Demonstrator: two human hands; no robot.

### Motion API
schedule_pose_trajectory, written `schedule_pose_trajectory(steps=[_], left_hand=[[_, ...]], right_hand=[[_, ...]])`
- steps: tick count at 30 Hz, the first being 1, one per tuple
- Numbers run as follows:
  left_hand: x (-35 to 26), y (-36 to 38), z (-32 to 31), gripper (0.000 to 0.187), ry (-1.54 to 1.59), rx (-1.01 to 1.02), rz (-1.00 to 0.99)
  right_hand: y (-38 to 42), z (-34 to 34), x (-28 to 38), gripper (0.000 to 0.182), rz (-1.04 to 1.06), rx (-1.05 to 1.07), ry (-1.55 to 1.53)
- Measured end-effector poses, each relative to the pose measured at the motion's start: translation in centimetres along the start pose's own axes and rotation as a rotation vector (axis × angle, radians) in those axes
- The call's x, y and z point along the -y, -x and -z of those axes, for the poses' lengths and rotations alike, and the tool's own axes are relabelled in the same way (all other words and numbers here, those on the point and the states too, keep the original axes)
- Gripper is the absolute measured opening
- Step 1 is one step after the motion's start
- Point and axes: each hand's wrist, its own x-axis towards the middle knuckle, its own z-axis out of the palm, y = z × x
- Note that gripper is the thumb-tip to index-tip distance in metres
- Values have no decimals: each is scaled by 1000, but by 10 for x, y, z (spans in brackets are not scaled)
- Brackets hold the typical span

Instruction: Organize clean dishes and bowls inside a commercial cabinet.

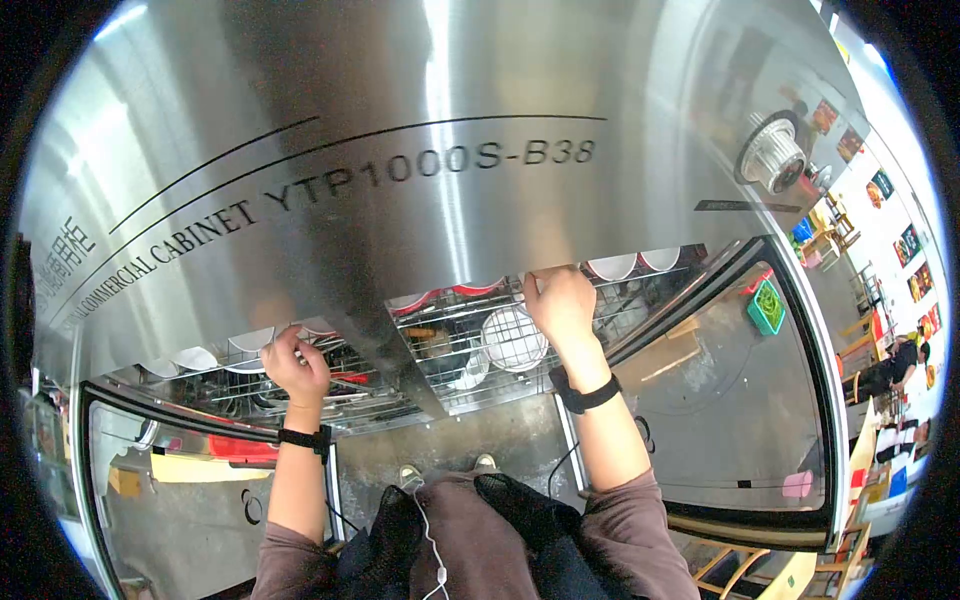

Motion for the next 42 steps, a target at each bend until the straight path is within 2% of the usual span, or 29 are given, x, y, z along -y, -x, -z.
schedule_pose_trajectory(steps=[5,8,9,12,15,18,23,26,27,28,30,31,34,38,41,42], left_hand=[[-8,-4,-3,34,-31,-60,17],[-8,-2,-3,33,-45,-48,34],[-11,-5,-2,33,-52,-62,34],[-13,-6,1,35,-34,-31,58],[-16,-8,3,36,-49,-19,70],[-17,-9,5,38,-64,-20,64],[-14,-8,5,39,-69,-19,39],[-8,-6,7,39,11,-6,32],[-8,-5,7,38,-5,7,30],[-6,-3,7,37,7,3,18],[-2,-2,6,35,31,-6,-3],[-3,-6,9,31,96,41,9],[-3,-13,13,25,106,63,-13],[-1,-12,15,19,90,92,-18],[-3,-17,18,18,64,107,-47],[0,-16,17,17,55,108,-68]], right_hand=[[-7,-5,-6,25,53,33,-27],[-12,-18,-12,25,134,-25,-25],[-13,-13,-6,24,118,32,32],[-7,-15,-11,20,66,19,-138],[2,-2,-10,17,187,-177,-375],[9,36,16,16,54,15,-547],[5,22,48,9,369,-45,-586],[-6,-8,65,9,589,-90,-615],[-7,-11,75,9,457,80,-645],[-9,-19,80,10,489,66,-575],[-15,-49,80,11,553,37,-434],[-19,-62,82,20,497,90,-466],[-24,-69,93,19,488,153,-246],[-23,-98,85,41,538,224,-232],[-24,-111,77,50,482,329,-465],[-23,-107,82,51,480,303,-406]])
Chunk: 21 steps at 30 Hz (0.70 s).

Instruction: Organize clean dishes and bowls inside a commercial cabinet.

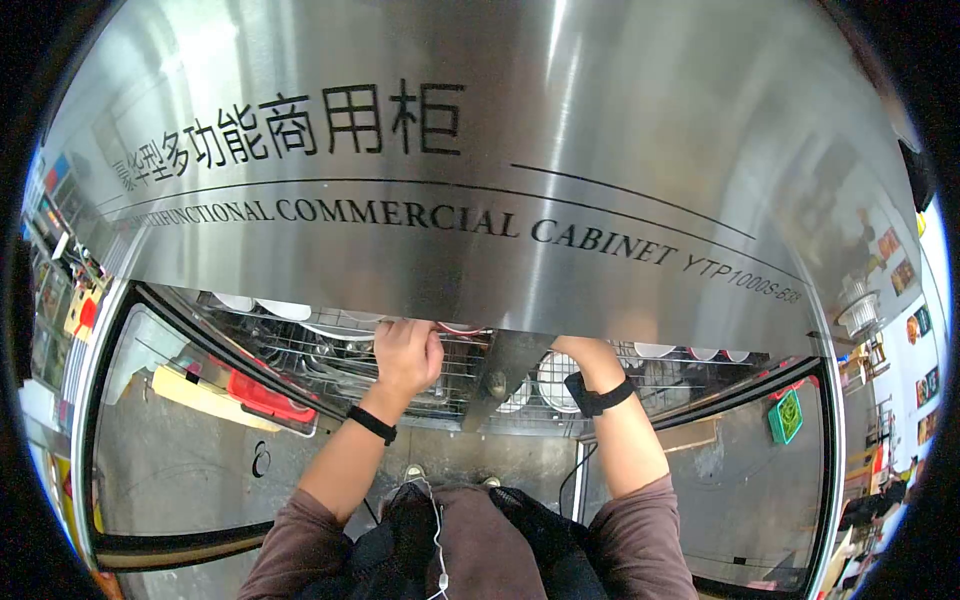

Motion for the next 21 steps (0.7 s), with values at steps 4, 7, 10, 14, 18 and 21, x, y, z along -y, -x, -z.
schedule_pose_trajectory(steps=[4,7,10,14,18,21], left_hand=[[5,3,-1,28,-57,32,-40],[1,-2,3,20,-24,7,-24],[3,1,-1,16,-16,1,-13],[6,5,-12,19,23,-77,-3],[5,8,-21,20,2,-160,8],[6,13,-25,18,-56,-184,-17]], right_hand=[[-1,2,-3,45,-19,-59,-70],[3,2,-15,42,3,-110,-180],[-2,32,29,38,-105,-64,15],[29,57,28,18,-45,-453,216],[68,87,16,29,-362,-652,97],[75,94,-3,30,-349,-602,279]])
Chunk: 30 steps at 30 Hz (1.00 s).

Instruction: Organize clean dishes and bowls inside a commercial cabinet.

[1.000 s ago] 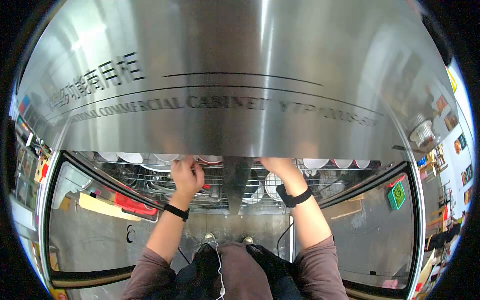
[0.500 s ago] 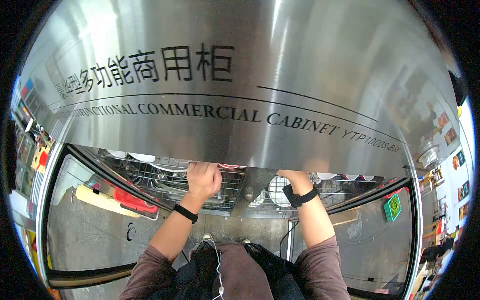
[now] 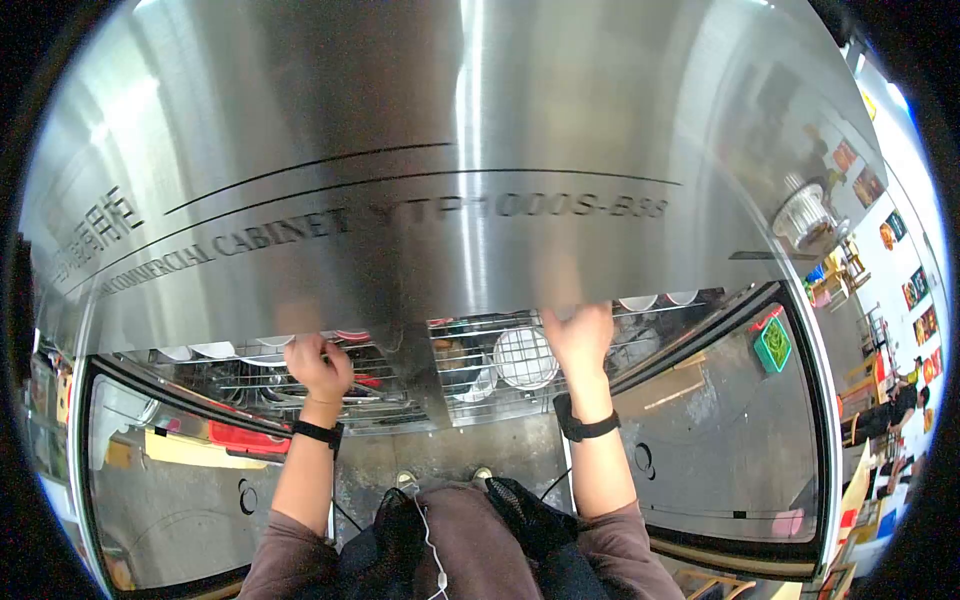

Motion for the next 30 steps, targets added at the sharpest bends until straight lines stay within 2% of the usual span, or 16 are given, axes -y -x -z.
schedule_pose_trajectory(steps=[1,2,5,7,9,11,15,16,21,23,24,25,26,29,30], left_hand=[[-1,0,-1,17,-24,-21,-2],[-2,0,-2,16,-48,-41,-4],[-11,-5,-2,11,-81,-53,40],[-15,-8,-2,11,-86,-73,41],[-17,-10,-1,19,-60,-47,64],[-18,-10,-1,25,-74,-45,72],[-14,-4,1,48,-54,-2,95],[-18,-8,2,36,-83,-6,80],[-18,-10,3,32,-64,1,83],[-15,-8,3,30,-52,3,75],[-12,-4,3,45,-14,14,91],[-9,-1,3,45,-10,17,80],[-7,1,3,44,-7,19,70],[-3,0,3,40,13,23,39],[-2,1,2,39,22,23,31]], right_hand=[[-1,-1,-7,27,58,-1,21],[2,-6,-18,33,15,110,-12],[1,-17,-26,30,-1,101,-3],[3,-18,-27,26,-28,27,-105],[2,-12,-24,24,26,-62,-179],[0,1,-16,23,43,-62,-203],[0,6,-16,21,84,-19,-196],[0,7,-17,21,103,-3,-173],[2,-3,-24,16,175,44,-110],[3,3,-22,14,123,104,-120],[3,8,-25,14,99,134,-138],[3,12,-27,14,77,163,-157],[3,10,-30,17,116,-20,-156],[-3,26,-43,19,-29,-253,160],[-7,31,-50,20,-18,-207,212]])
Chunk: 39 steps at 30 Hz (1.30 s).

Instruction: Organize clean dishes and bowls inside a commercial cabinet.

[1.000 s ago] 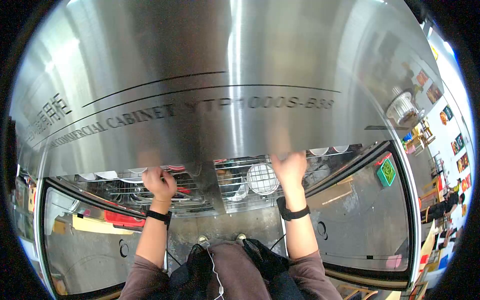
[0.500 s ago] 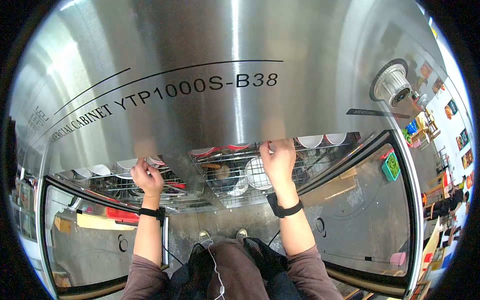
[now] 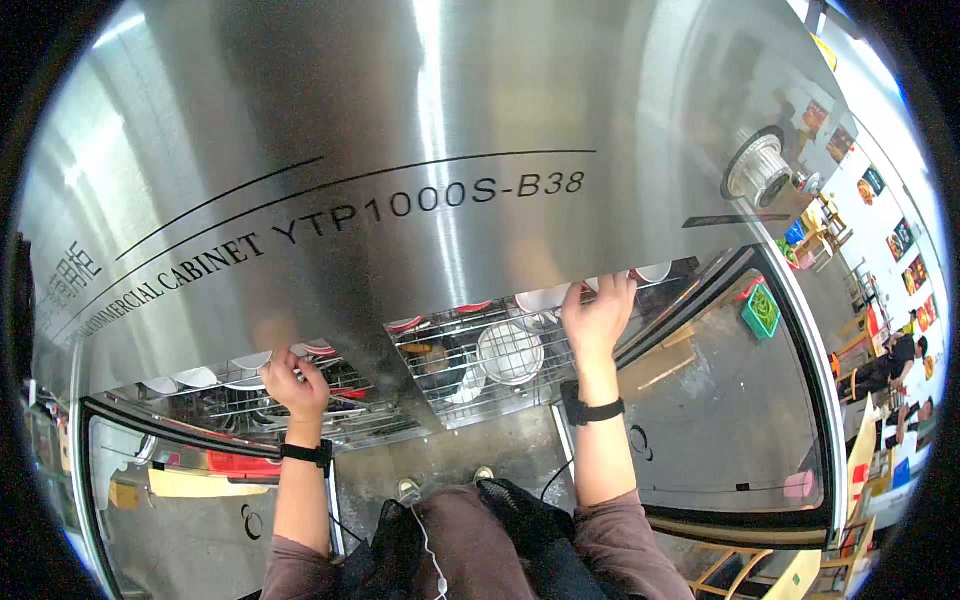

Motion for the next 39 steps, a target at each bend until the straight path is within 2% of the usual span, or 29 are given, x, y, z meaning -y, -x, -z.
schedule_pose_trajectory(steps=[1,2,5,8,12,16,19,23,25,28,31,32,35,37,39], left_hand=[[1,1,0,39,8,0,-8],[0,-2,-2,31,21,-35,-25],[1,-5,-2,20,-10,-54,-58],[4,-5,-4,13,14,-74,-63],[4,-5,-4,9,46,-69,-64],[4,-5,-3,7,37,-63,-55],[6,-2,-4,8,30,-55,-45],[7,0,-5,11,33,-56,-42],[6,-2,-3,13,36,-42,-38],[3,-5,1,14,55,-9,-27],[-1,-8,5,14,89,6,-15],[0,-5,4,13,91,11,-4],[6,0,0,16,33,-12,-58],[2,-2,2,33,-12,-5,-56],[7,7,-2,39,-9,-20,-41]], right_hand=[[-6,1,-8,21,21,45,49],[-9,2,-14,23,42,89,95],[-8,-5,-30,24,-99,252,61],[-7,-17,-51,21,-60,194,40],[-12,1,-33,22,-107,29,46],[-7,18,-11,25,-160,-28,-110],[-2,25,13,23,196,-38,-195],[21,5,53,29,379,106,-339],[34,-13,73,29,348,314,-454],[33,-22,123,24,494,238,-381],[44,-39,131,21,497,321,-349],[43,-44,134,16,570,175,-393],[55,-56,127,14,538,307,-395],[50,-53,133,16,538,357,-460],[45,-48,131,16,543,449,-488]])
